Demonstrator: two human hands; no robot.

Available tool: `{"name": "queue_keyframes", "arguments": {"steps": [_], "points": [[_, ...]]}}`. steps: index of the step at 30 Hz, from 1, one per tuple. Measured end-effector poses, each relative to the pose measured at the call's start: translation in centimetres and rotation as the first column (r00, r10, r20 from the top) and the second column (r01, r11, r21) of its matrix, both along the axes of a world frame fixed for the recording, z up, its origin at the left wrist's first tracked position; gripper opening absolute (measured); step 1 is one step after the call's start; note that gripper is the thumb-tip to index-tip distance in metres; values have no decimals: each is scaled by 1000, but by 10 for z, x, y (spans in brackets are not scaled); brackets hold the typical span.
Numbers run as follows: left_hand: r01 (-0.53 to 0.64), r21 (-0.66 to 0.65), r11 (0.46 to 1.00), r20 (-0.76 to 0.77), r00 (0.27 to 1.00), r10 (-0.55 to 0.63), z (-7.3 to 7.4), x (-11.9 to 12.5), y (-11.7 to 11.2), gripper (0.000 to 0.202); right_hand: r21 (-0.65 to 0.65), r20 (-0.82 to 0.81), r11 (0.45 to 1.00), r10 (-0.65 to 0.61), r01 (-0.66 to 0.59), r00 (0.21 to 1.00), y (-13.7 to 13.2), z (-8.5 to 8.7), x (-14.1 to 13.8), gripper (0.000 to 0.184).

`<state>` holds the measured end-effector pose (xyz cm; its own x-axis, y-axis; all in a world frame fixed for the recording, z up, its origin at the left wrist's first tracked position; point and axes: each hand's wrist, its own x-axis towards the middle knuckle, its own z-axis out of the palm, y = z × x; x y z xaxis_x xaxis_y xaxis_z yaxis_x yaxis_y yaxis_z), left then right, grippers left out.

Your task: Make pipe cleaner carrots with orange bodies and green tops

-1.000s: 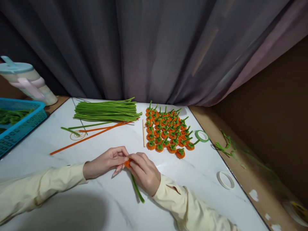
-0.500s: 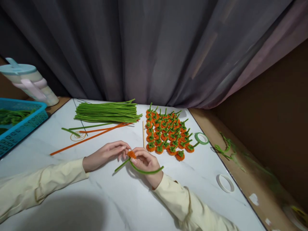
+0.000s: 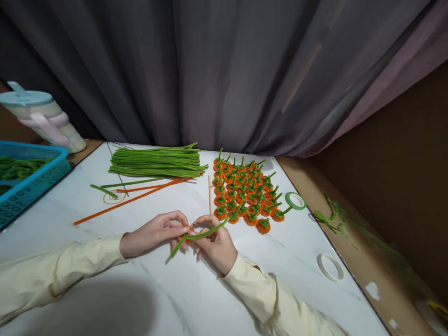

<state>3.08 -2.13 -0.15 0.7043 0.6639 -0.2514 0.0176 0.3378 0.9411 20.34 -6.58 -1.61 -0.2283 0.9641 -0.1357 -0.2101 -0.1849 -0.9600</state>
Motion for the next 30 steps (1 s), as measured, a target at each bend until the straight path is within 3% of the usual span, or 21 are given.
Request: {"name": "queue_keyframes", "arguments": {"steps": [3,5,7,12,14,17,22,26,30], "points": [[-8,-82,997,22,1000,9,3,0,2,29,204,112,965,-193,167,975,-2,4,3,37],[-38,-128,991,21,999,41,5,-1,4,29,422,141,860,-375,287,916,-3,7,7,39],[-61,-155,986,15,998,64,6,-2,6,30,578,149,748,-489,325,860,-5,10,10,40],[-55,-171,984,16,998,58,2,-5,8,24,770,280,608,-596,195,753,-9,15,16,28],[-56,-169,984,24,998,61,0,-6,9,24,843,352,532,-658,81,665,-10,17,16,22],[-44,-176,983,48,997,53,0,-6,9,22,904,398,418,-751,-87,527,-11,17,17,30],[-78,-294,953,140,982,124,-4,-9,15,17,901,434,378,-787,-213,438,-8,14,22,41],[-101,-441,892,212,954,212,-6,-12,21,17,904,424,347,-798,-248,429,-6,12,23,37],[-133,-512,849,215,937,276,-7,-13,24,17,865,483,343,-768,-366,420,-6,12,20,32]]}}
